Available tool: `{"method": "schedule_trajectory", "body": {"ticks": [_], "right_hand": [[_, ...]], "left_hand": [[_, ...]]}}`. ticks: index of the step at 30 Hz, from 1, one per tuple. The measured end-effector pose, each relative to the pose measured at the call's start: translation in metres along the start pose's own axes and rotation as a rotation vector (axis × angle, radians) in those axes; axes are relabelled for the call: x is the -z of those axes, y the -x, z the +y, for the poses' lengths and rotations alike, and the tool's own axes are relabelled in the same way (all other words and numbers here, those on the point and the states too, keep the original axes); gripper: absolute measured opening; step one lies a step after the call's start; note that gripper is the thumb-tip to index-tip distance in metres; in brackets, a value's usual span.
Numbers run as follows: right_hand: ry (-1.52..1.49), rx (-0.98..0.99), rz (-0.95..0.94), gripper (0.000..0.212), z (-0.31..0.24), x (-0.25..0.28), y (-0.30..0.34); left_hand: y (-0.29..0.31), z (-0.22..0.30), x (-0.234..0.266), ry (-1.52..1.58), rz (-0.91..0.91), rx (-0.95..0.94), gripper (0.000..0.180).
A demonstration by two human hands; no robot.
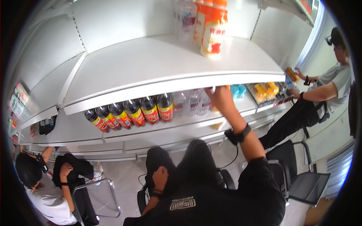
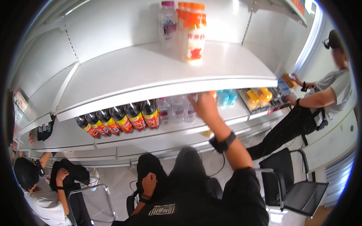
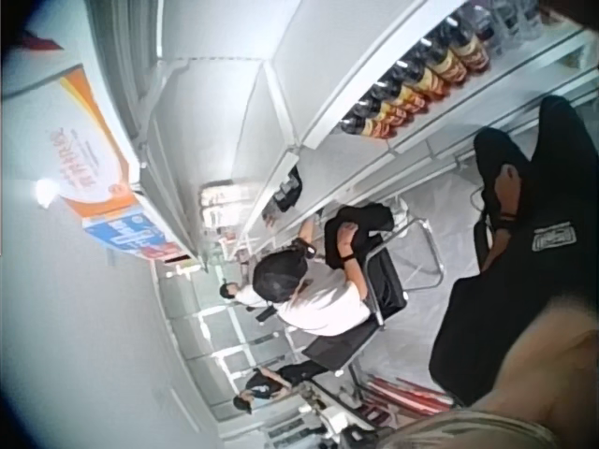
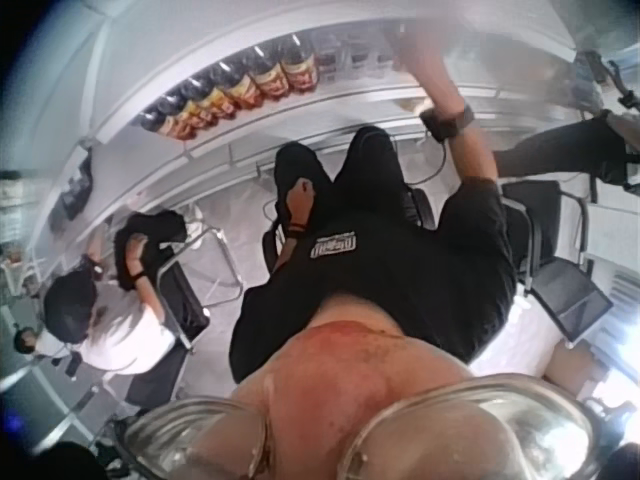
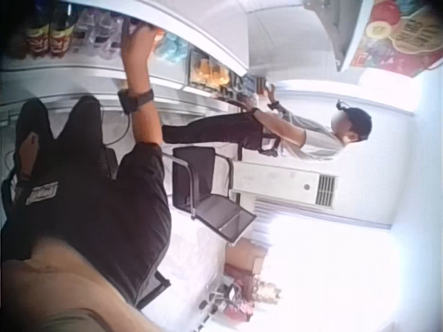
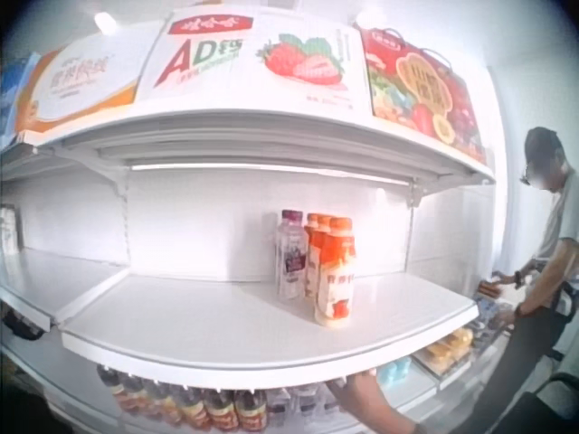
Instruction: Arranging and moving various drink bottles and cans on a white display shelf.
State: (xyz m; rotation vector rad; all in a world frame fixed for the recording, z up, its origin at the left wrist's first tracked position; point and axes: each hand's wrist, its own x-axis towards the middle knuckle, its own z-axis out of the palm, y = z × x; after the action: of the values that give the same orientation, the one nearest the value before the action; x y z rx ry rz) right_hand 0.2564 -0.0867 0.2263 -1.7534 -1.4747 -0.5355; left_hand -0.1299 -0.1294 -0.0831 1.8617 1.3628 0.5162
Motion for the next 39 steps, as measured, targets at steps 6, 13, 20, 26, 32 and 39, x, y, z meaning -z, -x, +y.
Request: {"method": "schedule_trajectory", "body": {"ticks": [6,13,20,26,32,39], "right_hand": [[-0.125,0.248,-0.082,0.012,-0.094,0.08,0.015],[0.084,0.374,0.048,0.041,-0.145,0.1,-0.183],[0.429,0.111,-0.209,0.066,-0.123,0.048,-0.293],[0.402,0.022,-0.015,0.053,-0.138,0.06,-0.25],[0.01,0.324,-0.02,0.015,-0.152,0.117,-0.165],[-0.947,-0.178,-0.266,0.019,-0.164,0.21,-0.055]], "left_hand": [[0.001,-0.004,0.004,-0.026,0.028,-0.036,0.02],[-0.004,-0.014,-0.009,-0.157,0.169,-0.129,0.022],[0.0,-0.004,-0.003,0.073,0.094,-0.019,0.024],[0.005,-0.012,-0.003,0.092,0.046,-0.055,0.024],[0.0,-0.02,-0.01,0.026,0.087,-0.097,0.023],[0.001,-0.012,-0.006,0.053,0.084,-0.104,0.02]]}}
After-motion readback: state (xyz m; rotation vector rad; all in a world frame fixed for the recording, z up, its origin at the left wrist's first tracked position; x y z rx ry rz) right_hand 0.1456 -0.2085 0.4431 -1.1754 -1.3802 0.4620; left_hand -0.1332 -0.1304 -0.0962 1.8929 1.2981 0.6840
